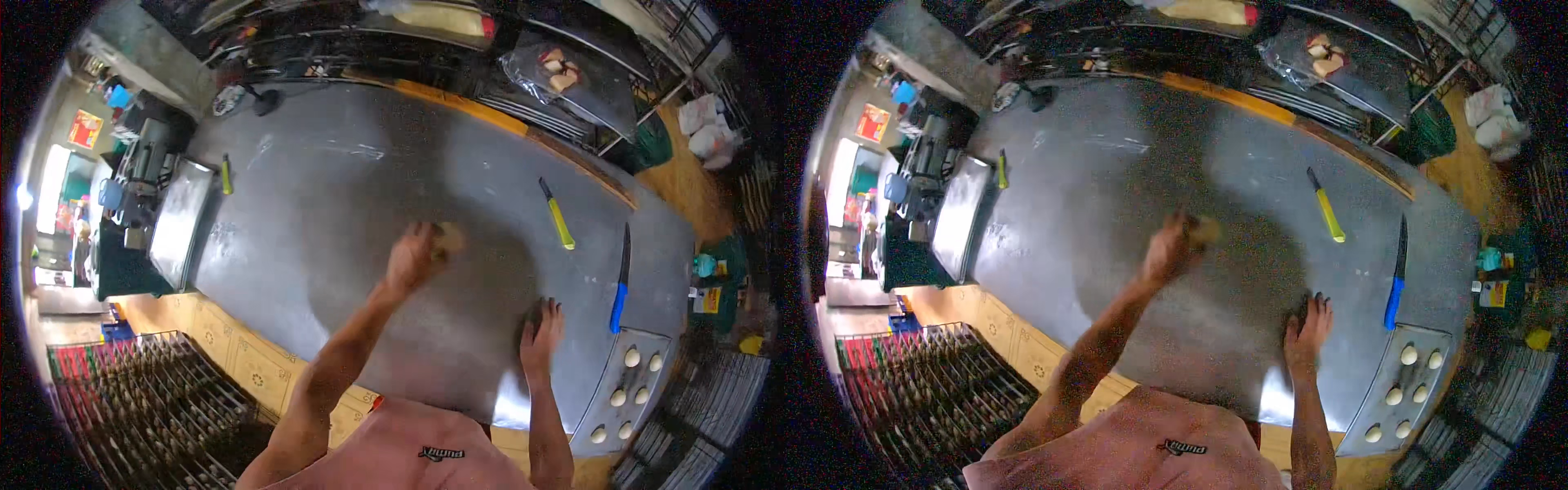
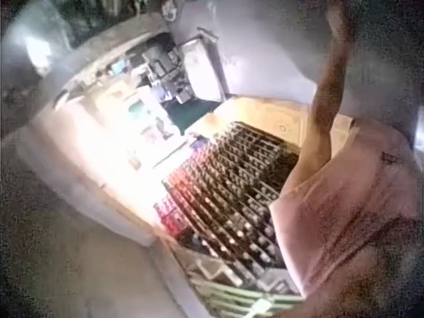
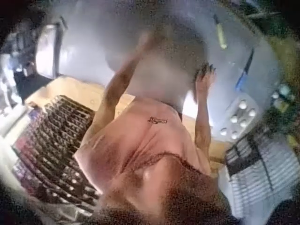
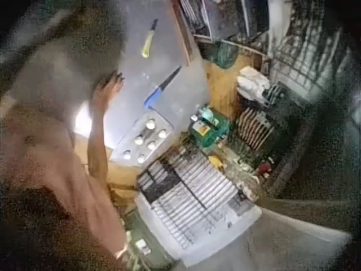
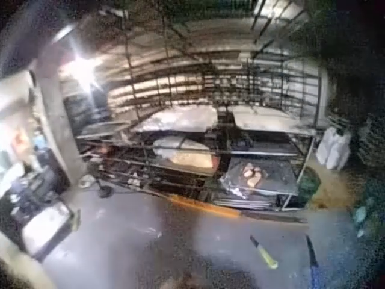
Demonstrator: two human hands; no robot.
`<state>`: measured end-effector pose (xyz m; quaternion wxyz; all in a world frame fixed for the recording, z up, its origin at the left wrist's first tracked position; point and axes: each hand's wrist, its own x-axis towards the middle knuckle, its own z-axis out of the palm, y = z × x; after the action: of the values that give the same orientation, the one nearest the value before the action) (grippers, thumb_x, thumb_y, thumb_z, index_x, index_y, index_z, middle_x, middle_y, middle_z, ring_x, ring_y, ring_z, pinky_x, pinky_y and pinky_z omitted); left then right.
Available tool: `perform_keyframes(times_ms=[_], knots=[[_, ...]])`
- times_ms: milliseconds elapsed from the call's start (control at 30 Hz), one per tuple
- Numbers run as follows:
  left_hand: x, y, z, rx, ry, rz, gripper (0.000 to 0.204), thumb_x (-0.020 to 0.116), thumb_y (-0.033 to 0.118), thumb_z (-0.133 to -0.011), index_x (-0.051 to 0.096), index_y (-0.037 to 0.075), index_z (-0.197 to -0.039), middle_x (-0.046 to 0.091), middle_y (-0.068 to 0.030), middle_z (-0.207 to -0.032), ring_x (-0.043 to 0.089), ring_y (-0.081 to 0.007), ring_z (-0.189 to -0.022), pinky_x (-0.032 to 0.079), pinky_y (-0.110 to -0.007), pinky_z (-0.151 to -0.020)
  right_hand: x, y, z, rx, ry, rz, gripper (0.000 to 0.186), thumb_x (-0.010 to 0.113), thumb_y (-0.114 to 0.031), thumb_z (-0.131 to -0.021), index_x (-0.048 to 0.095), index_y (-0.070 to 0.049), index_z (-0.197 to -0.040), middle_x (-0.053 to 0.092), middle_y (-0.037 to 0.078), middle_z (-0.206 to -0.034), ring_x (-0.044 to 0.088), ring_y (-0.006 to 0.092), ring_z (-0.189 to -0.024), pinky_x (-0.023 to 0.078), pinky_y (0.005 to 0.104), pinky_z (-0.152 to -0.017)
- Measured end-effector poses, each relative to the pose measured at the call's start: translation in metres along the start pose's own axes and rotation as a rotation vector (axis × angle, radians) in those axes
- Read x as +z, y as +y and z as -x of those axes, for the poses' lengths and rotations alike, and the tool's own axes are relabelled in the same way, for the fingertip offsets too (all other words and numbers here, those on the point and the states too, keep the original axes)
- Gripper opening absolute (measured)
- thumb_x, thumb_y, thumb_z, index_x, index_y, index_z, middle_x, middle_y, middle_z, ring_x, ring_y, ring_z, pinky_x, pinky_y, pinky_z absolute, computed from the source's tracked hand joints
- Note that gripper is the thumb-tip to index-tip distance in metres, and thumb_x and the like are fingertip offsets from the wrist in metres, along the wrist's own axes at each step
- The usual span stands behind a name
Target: The person is shaping small portions of dough into uniform balls and placing them onto a baking tray.
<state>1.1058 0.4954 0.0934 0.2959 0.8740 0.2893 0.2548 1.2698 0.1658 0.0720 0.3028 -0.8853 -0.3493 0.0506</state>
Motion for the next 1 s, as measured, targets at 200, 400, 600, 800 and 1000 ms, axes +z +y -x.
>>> perform_keyframes(times_ms=[200,400,600,800,1000], knots=[[0.063,0.08,0.212,0.376,-0.359,0.156,0.04,0.078,0.023,-0.09,0.064,0.006,-0.123,0.065,-0.0204,-0.121,0.067,-0.037,-0.102,0.059,-0.045,-0.085,-0.011,-0.052,0.076,-0.12,-0.318,-0.439,0.047,0.067,-0.021,-0.097,0.059,0.003,-0.136,0.062,0.027,-0.138,0.06,0.0465,-0.126,0.047,0.0475,-0.111],[0.001,0.079,0.321,0.034,-0.193,-0.144,0.046,0.068,0.023,-0.095,0.058,0.007,-0.138,0.061,-0.0183,-0.128,0.059,-0.0365,-0.113,0.049,-0.05,-0.098,-0.075,0.078,0.183,-0.025,-0.062,-0.146,0.022,0.07,-0.016,-0.094,0.067,-0.002,-0.111,0.065,0.023,-0.116,0.062,0.0428,-0.108,0.05,0.0523,-0.095],[0.039,0.094,0.251,-0.08,-0.054,-0.634,0.051,0.063,0.03,-0.097,0.055,0.011,-0.144,0.06,-0.0193,-0.123,0.055,-0.0383,-0.113,0.043,-0.054,-0.099,-0.103,0.114,0.2,-0.171,0.005,0.395,0.037,0.066,-0.016,-0.096,0.062,-0.006,-0.132,0.059,0.022,-0.132,0.055,0.0401,-0.121,0.044,0.0536,-0.098],[0.05,0.12,0.206,-0.48,-0.145,-0.155,0.052,0.059,0.028,-0.099,0.052,0.014,-0.148,0.06,-0.0197,-0.128,0.054,-0.0379,-0.12,0.042,-0.053,-0.103,-0.057,0.113,0.152,-0.134,0.074,0.303,0.043,0.065,-0.011,-0.093,0.06,-0.006,-0.136,0.062,0.021,-0.129,0.058,0.0409,-0.115,0.045,0.0528,-0.099],[0.049,0.076,0.259,-0.105,-0.146,-0.572,0.063,0.069,0.029,-0.091,0.05,0.012,-0.149,0.062,-0.0163,-0.126,0.055,-0.0345,-0.118,0.043,-0.05,-0.094,-0.068,0.137,0.163,-0.245,0.004,0.179,0.042,0.063,-0.009,-0.094,0.059,-0.005,-0.136,0.064,0.021,-0.115,0.061,0.0413,-0.107,0.047,0.0507,-0.092]])
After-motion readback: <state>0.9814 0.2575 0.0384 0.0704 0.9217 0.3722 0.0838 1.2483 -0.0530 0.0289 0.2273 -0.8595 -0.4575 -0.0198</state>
